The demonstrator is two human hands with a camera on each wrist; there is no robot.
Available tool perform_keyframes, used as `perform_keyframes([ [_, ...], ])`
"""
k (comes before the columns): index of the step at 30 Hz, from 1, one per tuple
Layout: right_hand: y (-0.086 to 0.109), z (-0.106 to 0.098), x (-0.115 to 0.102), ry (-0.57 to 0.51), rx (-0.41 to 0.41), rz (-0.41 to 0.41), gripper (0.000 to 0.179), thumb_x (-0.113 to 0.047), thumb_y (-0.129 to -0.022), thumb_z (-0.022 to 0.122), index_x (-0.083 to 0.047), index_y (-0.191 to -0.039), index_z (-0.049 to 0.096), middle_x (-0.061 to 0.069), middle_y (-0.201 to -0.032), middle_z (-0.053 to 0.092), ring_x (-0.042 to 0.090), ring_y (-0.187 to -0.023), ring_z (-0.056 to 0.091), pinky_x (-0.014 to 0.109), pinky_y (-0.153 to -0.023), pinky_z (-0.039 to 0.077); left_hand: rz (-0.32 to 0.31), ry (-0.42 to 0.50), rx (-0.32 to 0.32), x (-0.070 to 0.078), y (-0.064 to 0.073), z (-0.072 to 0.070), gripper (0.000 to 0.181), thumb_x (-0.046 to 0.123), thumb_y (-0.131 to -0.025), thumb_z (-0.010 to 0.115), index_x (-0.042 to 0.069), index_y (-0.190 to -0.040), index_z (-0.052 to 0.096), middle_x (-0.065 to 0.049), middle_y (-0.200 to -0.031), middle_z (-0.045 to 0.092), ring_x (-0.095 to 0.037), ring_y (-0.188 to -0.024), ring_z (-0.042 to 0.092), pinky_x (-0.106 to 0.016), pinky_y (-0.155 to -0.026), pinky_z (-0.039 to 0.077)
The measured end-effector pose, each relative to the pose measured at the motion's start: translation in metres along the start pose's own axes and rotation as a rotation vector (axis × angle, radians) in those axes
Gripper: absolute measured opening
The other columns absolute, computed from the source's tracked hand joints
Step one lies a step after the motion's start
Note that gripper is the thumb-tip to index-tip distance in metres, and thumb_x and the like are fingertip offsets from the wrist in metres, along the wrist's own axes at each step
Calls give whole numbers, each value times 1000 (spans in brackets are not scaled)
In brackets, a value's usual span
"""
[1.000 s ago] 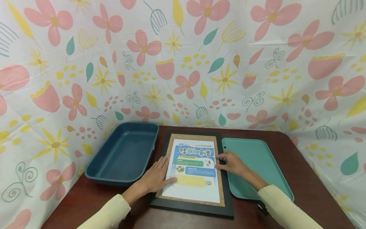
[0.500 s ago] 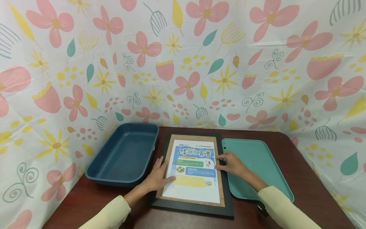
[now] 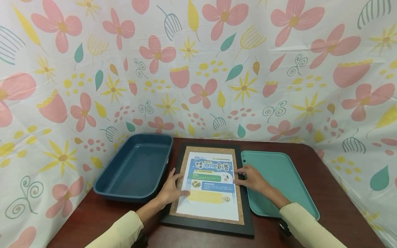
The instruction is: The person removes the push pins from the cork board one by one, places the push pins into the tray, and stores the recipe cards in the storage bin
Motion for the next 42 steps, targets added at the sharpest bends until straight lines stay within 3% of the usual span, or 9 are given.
perform_keyframes([
  [4, 1, -1, -1, -5, 1, 6, 47, -25, -80, 79, 0, -118, 68, 13, -103, 57, 22, -88, 53, 29, -66, 48, 44, 23, 9, 3, 1, -2, 77, 15, -74, 83, 4, -140, 45, -15, -158, 16, -36, -145, 5, -58, -109, 23],
  [9, 2, -1, -2, -9, 9, 10, 47, -26, -80, 79, -1, -118, 68, 13, -105, 56, 23, -89, 52, 30, -66, 49, 94, 87, -14, 9, 3, -3, 74, 12, -84, 74, 8, -147, 35, -13, -147, 41, -30, -137, 36, -50, -106, 34],
  [14, 3, 1, -1, -8, 17, -3, 47, -26, -80, 79, -1, -118, 68, 13, -103, 56, 23, -88, 51, 29, -65, 48, 67, 210, -12, 14, 4, 2, 66, 5, -91, 64, 10, -149, 33, -12, -139, 51, -24, -116, 57, -40, -92, 49],
  [20, 3, 3, 1, -8, 23, -16, 48, -28, -80, 79, -1, -118, 68, 12, -102, 56, 23, -86, 51, 29, -64, 47, -16, 383, 68, 17, 4, 8, 65, -6, -90, 56, 13, -148, 36, -11, -139, 50, -21, -117, 55, -35, -90, 49],
  [23, 4, 3, 1, -7, 24, -16, 49, -30, -80, 79, -1, -119, 68, 13, -104, 56, 23, -87, 52, 30, -65, 48, -17, 457, 115, 18, 4, 10, 66, -12, -87, 54, 13, -146, 40, -12, -138, 52, -23, -118, 55, -37, -90, 48],
  [29, 4, 1, 0, -2, 24, -45, 48, -29, -82, 77, -1, -120, 67, 14, -104, 57, 23, -87, 52, 27, -62, 45, -28, 514, 177, 21, 4, 7, 68, -16, -84, 54, 14, -144, 45, -13, -137, 53, -24, -122, 52, -36, -92, 45],
  [37, 8, -3, -4, -22, 47, -100, 45, -24, -82, 77, 3, -116, 67, 12, -94, 58, 24, -81, 53, 24, -58, 42, -44, 533, 179, 28, 5, -14, 68, -12, -86, 55, 18, -145, 43, -13, -137, 53, -26, -119, 55, -38, -91, 46],
  [42, 11, -4, -4, -30, 44, -132, 43, -23, -82, 77, 3, -115, 68, 12, -94, 59, 24, -80, 54, 23, -57, 44, -77, 560, 174, 34, 6, -38, 69, -10, -87, 55, 21, -147, 41, -8, -134, 56, -22, -112, 59, -35, -89, 47],
])
Point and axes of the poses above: each hand's wrist, its own y-axis away from the middle knuckle, its own z-axis out of the palm, x = y × z, the point moved 2 cm from there along -y, towards the middle knuckle
